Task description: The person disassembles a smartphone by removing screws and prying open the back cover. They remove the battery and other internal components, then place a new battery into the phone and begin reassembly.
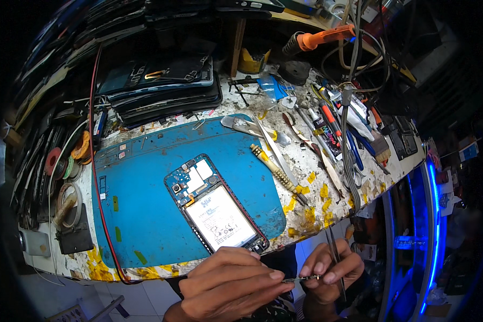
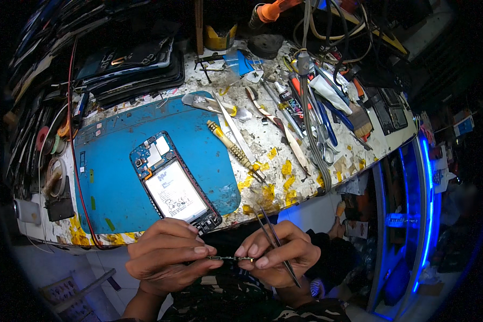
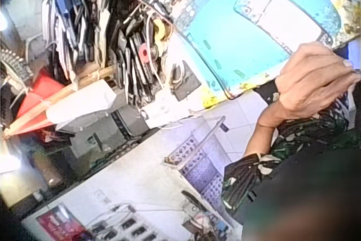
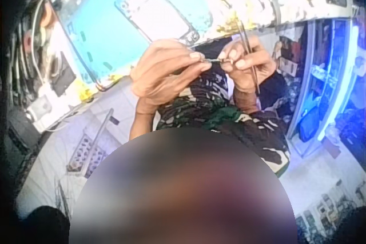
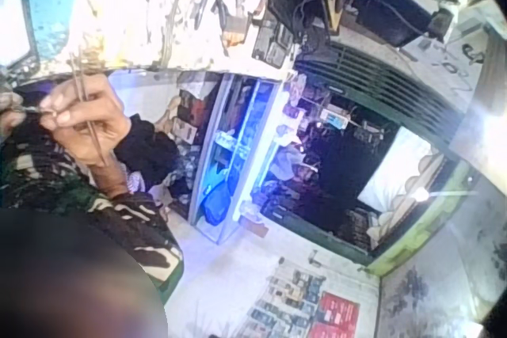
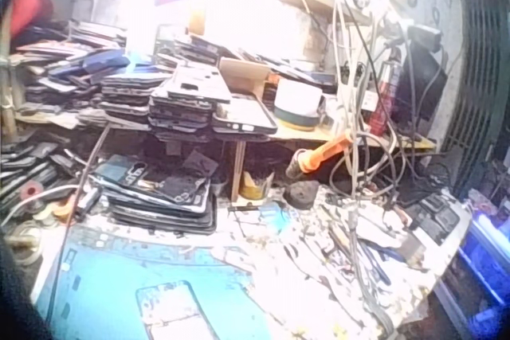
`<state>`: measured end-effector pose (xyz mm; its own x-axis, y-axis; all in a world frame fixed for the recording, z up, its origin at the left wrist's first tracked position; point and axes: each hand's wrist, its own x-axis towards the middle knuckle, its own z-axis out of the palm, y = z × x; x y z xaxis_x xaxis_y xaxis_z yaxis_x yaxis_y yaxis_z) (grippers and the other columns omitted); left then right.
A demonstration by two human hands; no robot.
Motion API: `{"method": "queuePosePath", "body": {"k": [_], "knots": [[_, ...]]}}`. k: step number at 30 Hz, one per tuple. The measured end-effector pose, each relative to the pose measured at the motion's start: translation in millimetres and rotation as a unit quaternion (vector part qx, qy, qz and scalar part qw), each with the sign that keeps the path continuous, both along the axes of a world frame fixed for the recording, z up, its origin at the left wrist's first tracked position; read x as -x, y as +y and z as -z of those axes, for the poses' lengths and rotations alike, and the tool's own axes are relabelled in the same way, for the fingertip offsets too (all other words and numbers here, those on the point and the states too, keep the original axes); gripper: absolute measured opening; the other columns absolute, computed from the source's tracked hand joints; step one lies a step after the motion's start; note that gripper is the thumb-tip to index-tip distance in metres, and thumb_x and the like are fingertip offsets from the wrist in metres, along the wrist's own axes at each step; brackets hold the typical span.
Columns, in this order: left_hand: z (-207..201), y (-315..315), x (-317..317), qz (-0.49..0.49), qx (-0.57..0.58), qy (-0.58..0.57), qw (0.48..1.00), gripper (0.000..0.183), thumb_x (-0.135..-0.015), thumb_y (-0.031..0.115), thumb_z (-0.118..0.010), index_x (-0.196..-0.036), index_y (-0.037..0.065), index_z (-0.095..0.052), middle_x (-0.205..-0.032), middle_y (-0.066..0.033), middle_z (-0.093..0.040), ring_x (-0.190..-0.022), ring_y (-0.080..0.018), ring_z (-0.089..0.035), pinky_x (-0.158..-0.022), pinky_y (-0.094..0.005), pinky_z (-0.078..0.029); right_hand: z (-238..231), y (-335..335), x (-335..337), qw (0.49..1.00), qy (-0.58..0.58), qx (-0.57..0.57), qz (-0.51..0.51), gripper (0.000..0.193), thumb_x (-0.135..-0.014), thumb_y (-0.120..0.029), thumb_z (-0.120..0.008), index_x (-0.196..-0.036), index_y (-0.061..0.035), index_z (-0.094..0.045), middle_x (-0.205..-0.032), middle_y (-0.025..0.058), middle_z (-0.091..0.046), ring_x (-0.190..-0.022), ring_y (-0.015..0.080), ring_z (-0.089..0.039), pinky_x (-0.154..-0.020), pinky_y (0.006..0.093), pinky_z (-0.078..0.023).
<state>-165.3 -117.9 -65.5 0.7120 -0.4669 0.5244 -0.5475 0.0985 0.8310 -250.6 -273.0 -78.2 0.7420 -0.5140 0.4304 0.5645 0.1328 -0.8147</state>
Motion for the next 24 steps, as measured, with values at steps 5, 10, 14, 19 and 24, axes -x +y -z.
{"method": "queuePosePath", "body": {"k": [5, 10, 14, 19, 24], "knots": [[2.6, 0.4, 1.2, -0.005, 0.012, 0.009, 1.0, 0.029, -0.064, 0.007, -0.088, -0.089, 0.006, -0.072, -0.081, -0.0061, -0.071, -0.077, -0.0171, -0.065, -0.069, -0.0317, -0.055, -2.7, -0.7, 0.6, 1.0, 0.007, 0.028, 0.0, 0.027, -0.067, 0.011, -0.08, -0.081, -0.0013, -0.06, -0.083, 0.0141, -0.061, -0.078, 0.0243, -0.07, -0.063, 0.0313, -0.062], [3.5, 0.7, 0.8, -0.011, 0.014, 0.0, 1.0, 0.029, -0.065, 0.009, -0.088, -0.089, 0.005, -0.073, -0.079, -0.0069, -0.071, -0.076, -0.0179, -0.066, -0.068, -0.0321, -0.056, -5.7, -0.1, 1.8, 0.999, 0.016, 0.028, 0.002, 0.027, -0.067, 0.009, -0.081, -0.081, -0.0018, -0.06, -0.083, 0.0141, -0.061, -0.077, 0.0232, -0.07, -0.063, 0.0319, -0.062], [2.7, 0.7, 1.5, -0.013, 0.013, 0.015, 1.0, 0.03, -0.064, 0.009, -0.089, -0.089, 0.004, -0.073, -0.079, -0.0076, -0.071, -0.074, -0.0182, -0.066, -0.066, -0.0323, -0.057, -5.5, -0.1, 2.6, 0.999, 0.017, 0.029, 0.0, 0.027, -0.068, 0.007, -0.082, -0.082, -0.0022, -0.061, -0.083, 0.014, -0.061, -0.075, 0.0224, -0.069, -0.063, 0.0324, -0.062], [2.7, 0.9, 0.4, -0.006, 0.012, 0.019, 1.0, 0.032, -0.063, 0.009, -0.089, -0.09, 0.002, -0.073, -0.076, -0.008, -0.07, -0.072, -0.0181, -0.066, -0.065, -0.0324, -0.057, -3.7, -1.4, 3.7, 0.999, 0.012, 0.035, -0.001, 0.026, -0.068, 0.005, -0.082, -0.083, -0.0025, -0.061, -0.083, 0.014, -0.062, -0.075, 0.0222, -0.069, -0.063, 0.0323, -0.062], [3.0, 0.1, 1.4, -0.008, 0.012, 0.026, 1.0, 0.031, -0.063, 0.009, -0.089, -0.089, 0.003, -0.073, -0.076, -0.0078, -0.07, -0.071, -0.0176, -0.065, -0.065, -0.0315, -0.056, -3.7, -2.0, 3.7, 0.999, 0.01, 0.036, -0.01, 0.026, -0.068, 0.005, -0.082, -0.083, -0.0032, -0.061, -0.084, 0.0136, -0.062, -0.074, 0.0222, -0.069, -0.063, 0.033, -0.062]]}}
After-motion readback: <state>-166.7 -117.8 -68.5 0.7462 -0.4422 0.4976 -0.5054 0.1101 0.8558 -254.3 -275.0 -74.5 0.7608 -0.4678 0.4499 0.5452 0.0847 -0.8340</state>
